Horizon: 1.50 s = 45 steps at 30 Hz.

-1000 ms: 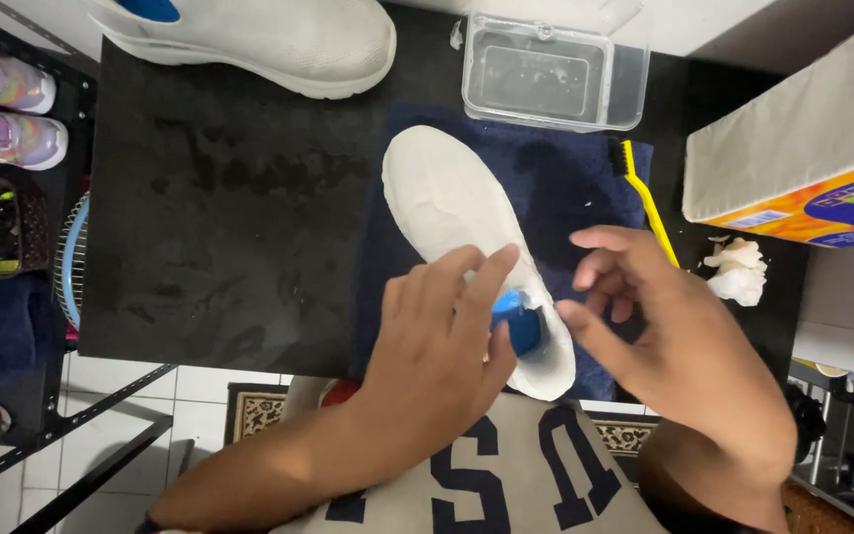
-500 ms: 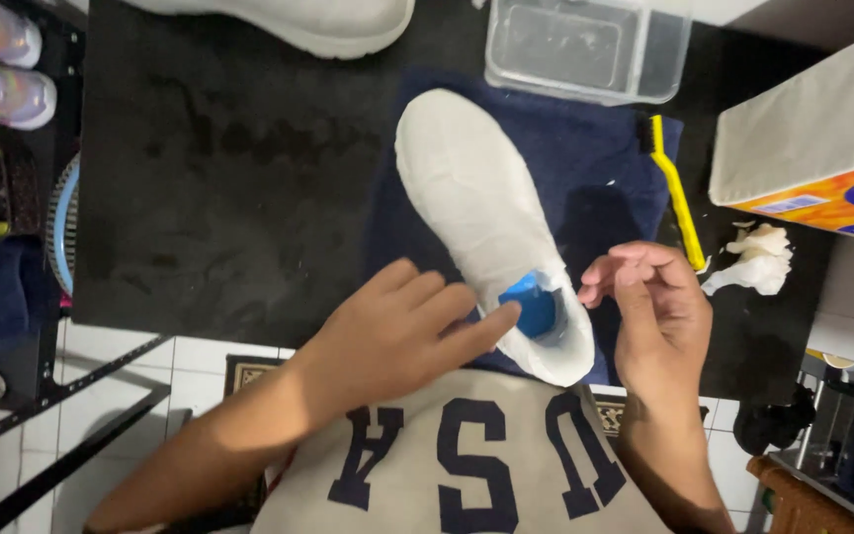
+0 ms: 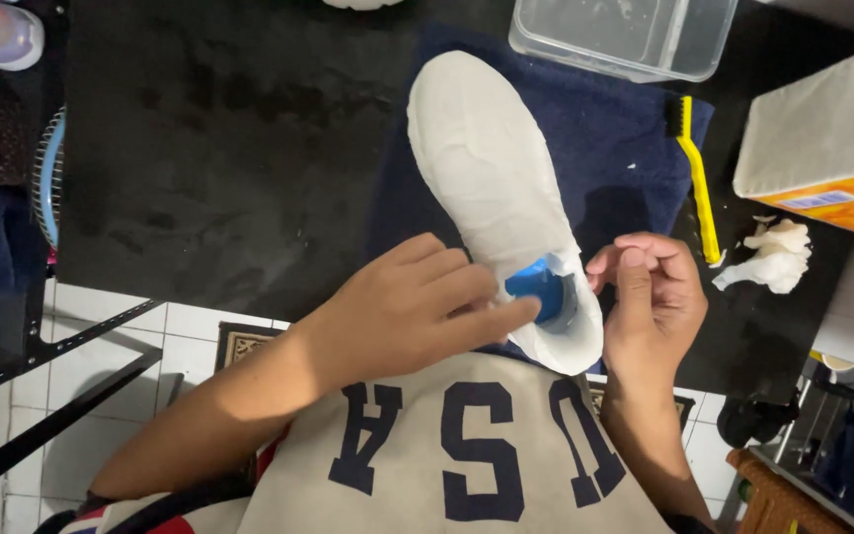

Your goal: Applying wet tissue paper to white shoes as part of a cleaning or whitening process.

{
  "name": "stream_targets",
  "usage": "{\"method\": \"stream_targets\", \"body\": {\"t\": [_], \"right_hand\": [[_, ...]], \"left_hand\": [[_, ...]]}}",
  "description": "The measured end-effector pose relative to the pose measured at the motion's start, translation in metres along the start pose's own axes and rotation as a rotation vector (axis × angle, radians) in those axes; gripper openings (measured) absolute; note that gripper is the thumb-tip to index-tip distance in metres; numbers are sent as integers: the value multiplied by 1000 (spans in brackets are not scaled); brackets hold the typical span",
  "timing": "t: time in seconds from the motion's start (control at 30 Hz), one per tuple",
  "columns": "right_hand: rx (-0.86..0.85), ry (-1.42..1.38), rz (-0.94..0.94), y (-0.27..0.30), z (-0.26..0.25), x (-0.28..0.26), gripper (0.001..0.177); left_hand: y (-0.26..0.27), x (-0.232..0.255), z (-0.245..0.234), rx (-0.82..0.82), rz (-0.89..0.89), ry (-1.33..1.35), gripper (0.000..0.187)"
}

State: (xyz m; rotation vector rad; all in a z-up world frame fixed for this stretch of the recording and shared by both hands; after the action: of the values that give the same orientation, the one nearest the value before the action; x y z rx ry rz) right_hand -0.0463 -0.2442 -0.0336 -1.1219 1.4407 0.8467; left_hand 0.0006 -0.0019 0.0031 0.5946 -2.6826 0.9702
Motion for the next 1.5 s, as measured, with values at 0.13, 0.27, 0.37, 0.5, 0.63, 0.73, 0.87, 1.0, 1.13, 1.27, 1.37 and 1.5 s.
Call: {"method": "stream_targets", "body": {"t": [0.13,0.27,0.37,0.5,0.63,0.73,0.87,1.0,1.13,1.27,1.37,1.5], "right_hand": [[37,-47,29,-1,-1,3,13],[-11,-6,10,-1,-3,2,13],[-22,-16,12,-2,-5,1,13],[-47,1,-8,-2,-4,0,10],[-48,-8,-12,-2,-5,1,11],[-34,-25,4,-3,-4,5,13],[-9,-47,-96,-5,-7,15,12],[-20,2,-109,-3,-5,14,18],[-28,203,-208,1,0,7,6],[-11,258,-299,3,5,0,10],[-17,257,-325,4,4,0,10],[-41,253,-322,3,0,1,9]], "left_hand": [[2,4,13,-6,-21,71,16],[10,8,27,25,-126,195,21],[3,8,25,89,-120,141,12],[-3,5,24,169,-57,1,11],[-3,8,17,168,-64,59,17],[3,13,18,127,-25,50,22],[23,24,38,306,-181,353,23],[29,28,61,-6,-162,400,37],[29,26,66,-86,-160,380,41],[31,25,70,-135,-196,398,37],[30,26,70,-155,-208,392,37],[31,31,68,-221,-223,369,40]]}}
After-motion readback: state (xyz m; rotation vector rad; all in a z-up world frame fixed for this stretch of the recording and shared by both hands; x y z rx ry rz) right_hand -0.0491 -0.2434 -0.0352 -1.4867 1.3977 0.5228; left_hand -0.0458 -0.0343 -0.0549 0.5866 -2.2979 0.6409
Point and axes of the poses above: each hand's wrist, its own y-axis away from the middle knuckle, its own z-axis out of the palm, x = y × z, the point moved 1 cm from there along -y, towards the middle knuckle
